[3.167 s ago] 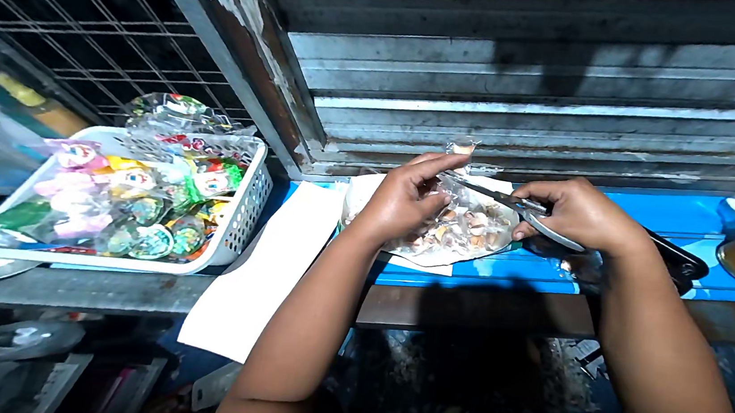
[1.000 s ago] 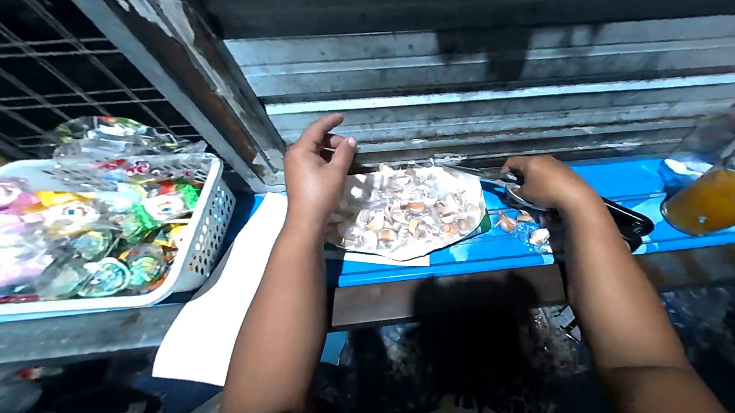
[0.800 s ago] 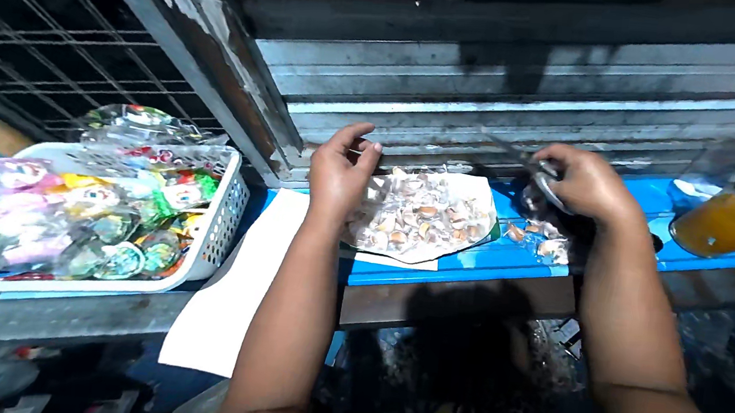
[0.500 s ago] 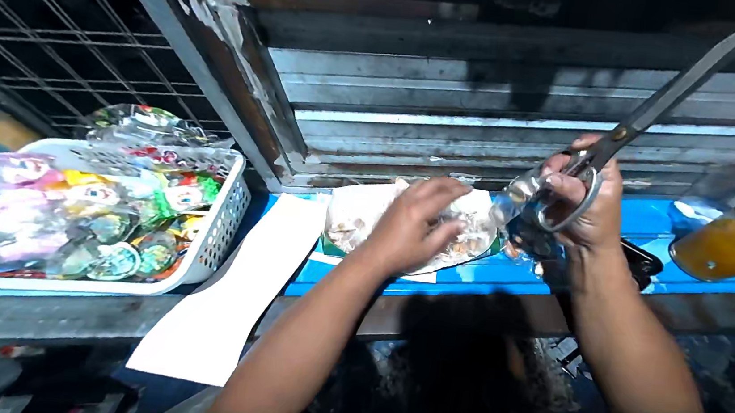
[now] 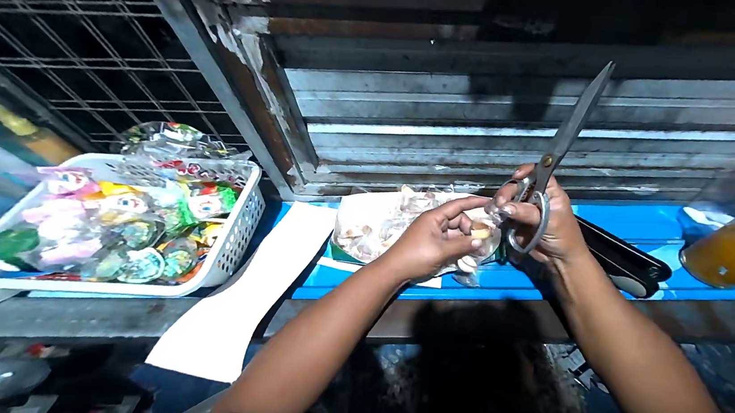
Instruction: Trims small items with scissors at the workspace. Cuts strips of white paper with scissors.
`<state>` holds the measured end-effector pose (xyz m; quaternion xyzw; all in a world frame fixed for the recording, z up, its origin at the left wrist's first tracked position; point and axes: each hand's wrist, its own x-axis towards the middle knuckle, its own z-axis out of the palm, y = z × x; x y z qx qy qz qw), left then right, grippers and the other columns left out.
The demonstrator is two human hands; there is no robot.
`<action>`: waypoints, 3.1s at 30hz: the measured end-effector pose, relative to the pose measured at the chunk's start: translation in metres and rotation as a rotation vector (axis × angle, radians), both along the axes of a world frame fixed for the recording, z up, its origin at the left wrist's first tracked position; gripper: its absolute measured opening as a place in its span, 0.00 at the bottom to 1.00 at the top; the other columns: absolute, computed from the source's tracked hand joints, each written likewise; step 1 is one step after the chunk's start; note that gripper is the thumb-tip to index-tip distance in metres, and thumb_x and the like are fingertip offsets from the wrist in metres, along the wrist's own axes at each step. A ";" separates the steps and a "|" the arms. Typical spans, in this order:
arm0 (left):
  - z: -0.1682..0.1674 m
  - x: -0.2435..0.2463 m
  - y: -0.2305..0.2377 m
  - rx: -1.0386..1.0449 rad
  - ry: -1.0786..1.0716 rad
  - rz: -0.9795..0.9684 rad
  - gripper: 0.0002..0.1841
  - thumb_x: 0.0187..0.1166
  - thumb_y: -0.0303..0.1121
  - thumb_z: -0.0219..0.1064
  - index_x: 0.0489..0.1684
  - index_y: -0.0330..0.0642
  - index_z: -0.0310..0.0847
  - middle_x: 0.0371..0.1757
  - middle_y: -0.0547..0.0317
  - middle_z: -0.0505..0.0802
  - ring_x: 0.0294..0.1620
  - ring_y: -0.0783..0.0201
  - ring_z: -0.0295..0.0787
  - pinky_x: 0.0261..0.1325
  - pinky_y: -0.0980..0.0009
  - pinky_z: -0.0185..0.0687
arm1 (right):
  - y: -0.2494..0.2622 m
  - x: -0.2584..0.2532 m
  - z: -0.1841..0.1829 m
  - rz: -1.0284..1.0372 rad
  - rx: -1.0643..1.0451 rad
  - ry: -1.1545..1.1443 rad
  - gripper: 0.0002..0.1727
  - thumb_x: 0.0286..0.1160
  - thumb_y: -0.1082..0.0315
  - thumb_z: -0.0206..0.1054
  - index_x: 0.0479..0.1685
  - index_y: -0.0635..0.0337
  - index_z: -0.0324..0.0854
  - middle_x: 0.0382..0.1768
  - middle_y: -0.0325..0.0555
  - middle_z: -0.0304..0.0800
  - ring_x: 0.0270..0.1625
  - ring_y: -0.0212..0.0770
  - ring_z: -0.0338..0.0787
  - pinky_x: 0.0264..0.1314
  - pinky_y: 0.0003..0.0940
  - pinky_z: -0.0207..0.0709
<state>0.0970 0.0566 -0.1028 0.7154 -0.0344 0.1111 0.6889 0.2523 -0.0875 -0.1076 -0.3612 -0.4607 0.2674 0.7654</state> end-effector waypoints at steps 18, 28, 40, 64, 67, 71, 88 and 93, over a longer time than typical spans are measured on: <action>0.017 -0.009 0.033 0.085 -0.330 0.590 0.19 0.73 0.16 0.68 0.59 0.37 0.69 0.47 0.59 0.84 0.33 0.75 0.83 0.39 0.77 0.85 | -0.003 0.004 0.008 -0.194 -0.365 -0.137 0.19 0.71 0.81 0.66 0.60 0.53 0.78 0.32 0.35 0.92 0.23 0.23 0.83 0.26 0.16 0.78; 0.021 -0.009 0.041 0.075 -0.250 0.752 0.28 0.82 0.20 0.62 0.81 0.37 0.58 0.37 0.60 0.85 0.29 0.71 0.85 0.37 0.73 0.86 | -0.002 0.002 0.006 -0.218 -0.531 -0.346 0.24 0.63 0.84 0.74 0.58 0.55 0.80 0.34 0.33 0.93 0.31 0.23 0.88 0.35 0.16 0.82; 0.024 -0.015 0.049 0.159 -0.290 0.613 0.12 0.83 0.20 0.61 0.58 0.35 0.85 0.50 0.64 0.92 0.30 0.82 0.82 0.31 0.84 0.78 | -0.009 0.015 0.009 -0.225 -0.670 -0.606 0.28 0.56 0.77 0.83 0.61 0.54 0.84 0.37 0.34 0.93 0.34 0.24 0.88 0.39 0.22 0.84; 0.018 -0.013 0.046 0.338 -0.245 0.451 0.25 0.79 0.18 0.63 0.76 0.40 0.79 0.68 0.58 0.88 0.41 0.76 0.87 0.43 0.78 0.85 | -0.022 0.026 0.018 -0.228 -0.793 -0.781 0.32 0.53 0.63 0.87 0.66 0.50 0.86 0.40 0.35 0.93 0.35 0.26 0.88 0.40 0.27 0.84; 0.016 -0.013 0.045 0.343 -0.253 0.465 0.21 0.79 0.17 0.64 0.70 0.38 0.84 0.65 0.56 0.91 0.51 0.75 0.89 0.57 0.77 0.85 | -0.021 0.026 0.016 -0.219 -0.790 -0.806 0.31 0.53 0.61 0.87 0.64 0.49 0.87 0.39 0.34 0.93 0.34 0.25 0.87 0.39 0.27 0.83; 0.017 -0.013 0.044 0.345 -0.226 0.489 0.14 0.77 0.15 0.62 0.51 0.36 0.92 0.54 0.59 0.93 0.51 0.76 0.89 0.57 0.78 0.84 | -0.021 0.026 0.016 -0.224 -0.805 -0.868 0.32 0.53 0.59 0.88 0.64 0.49 0.88 0.41 0.35 0.93 0.37 0.26 0.88 0.43 0.29 0.84; 0.009 -0.011 0.016 0.465 -0.125 0.178 0.14 0.79 0.16 0.62 0.55 0.38 0.91 0.55 0.57 0.92 0.40 0.75 0.87 0.43 0.78 0.85 | -0.003 -0.010 0.006 -0.238 -0.413 -0.268 0.21 0.63 0.81 0.74 0.55 0.55 0.81 0.32 0.31 0.93 0.27 0.22 0.88 0.32 0.18 0.84; 0.008 -0.011 0.016 0.461 -0.049 0.077 0.08 0.80 0.17 0.63 0.43 0.35 0.88 0.41 0.60 0.93 0.32 0.79 0.84 0.39 0.81 0.81 | -0.004 -0.010 0.006 -0.290 -0.337 -0.283 0.23 0.60 0.82 0.76 0.56 0.54 0.81 0.37 0.30 0.94 0.33 0.22 0.90 0.37 0.17 0.86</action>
